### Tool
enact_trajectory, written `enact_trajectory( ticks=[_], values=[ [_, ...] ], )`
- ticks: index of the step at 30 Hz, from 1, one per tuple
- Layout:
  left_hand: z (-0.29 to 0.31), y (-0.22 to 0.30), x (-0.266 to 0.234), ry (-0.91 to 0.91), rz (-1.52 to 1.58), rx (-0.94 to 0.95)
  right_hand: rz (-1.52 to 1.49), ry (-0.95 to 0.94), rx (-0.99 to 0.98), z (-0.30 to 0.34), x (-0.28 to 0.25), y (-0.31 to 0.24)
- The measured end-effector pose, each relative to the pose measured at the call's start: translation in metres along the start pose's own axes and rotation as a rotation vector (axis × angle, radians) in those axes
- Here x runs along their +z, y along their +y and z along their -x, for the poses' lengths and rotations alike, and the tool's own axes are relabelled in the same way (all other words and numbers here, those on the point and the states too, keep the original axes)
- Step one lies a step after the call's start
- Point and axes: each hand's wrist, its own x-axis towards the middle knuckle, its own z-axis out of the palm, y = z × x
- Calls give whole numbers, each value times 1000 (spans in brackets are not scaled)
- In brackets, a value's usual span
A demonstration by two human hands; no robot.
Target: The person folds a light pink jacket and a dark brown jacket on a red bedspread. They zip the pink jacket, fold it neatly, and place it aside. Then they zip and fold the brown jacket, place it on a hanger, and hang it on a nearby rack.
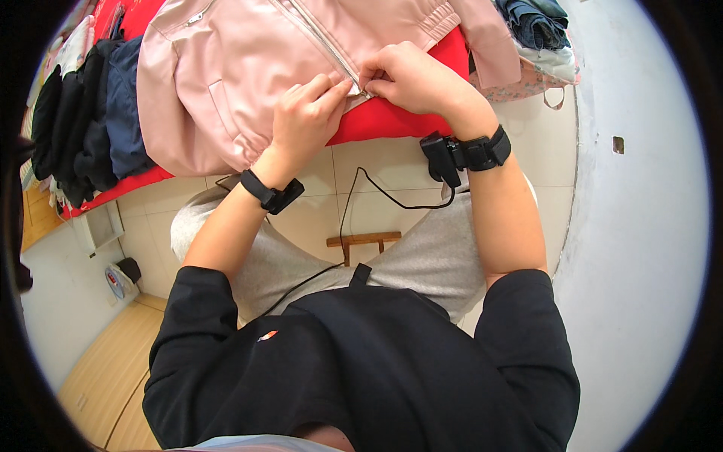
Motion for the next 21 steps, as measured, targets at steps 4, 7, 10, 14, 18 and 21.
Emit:
enact_trajectory(
  ticks=[4, 7, 10, 14, 18, 21],
  values=[
    [0, -1, 1, 29, 107, 47, 24, 13, -19, 0, 1, -1],
    [2, -3, 0, 11, 177, 66, 6, 22, 6, 2, 1, 0],
    [1, -7, 1, 38, 150, 138, 5, 20, 0, 4, 1, 1],
    [2, -3, 4, 15, 82, 120, 12, 26, -2, 5, 2, 2],
    [1, 1, 5, -3, 18, 111, 1, 22, 11, 4, 2, 2],
    [-1, 1, 5, -10, 28, 135, 6, 22, 11, 5, 2, 3]
  ],
)
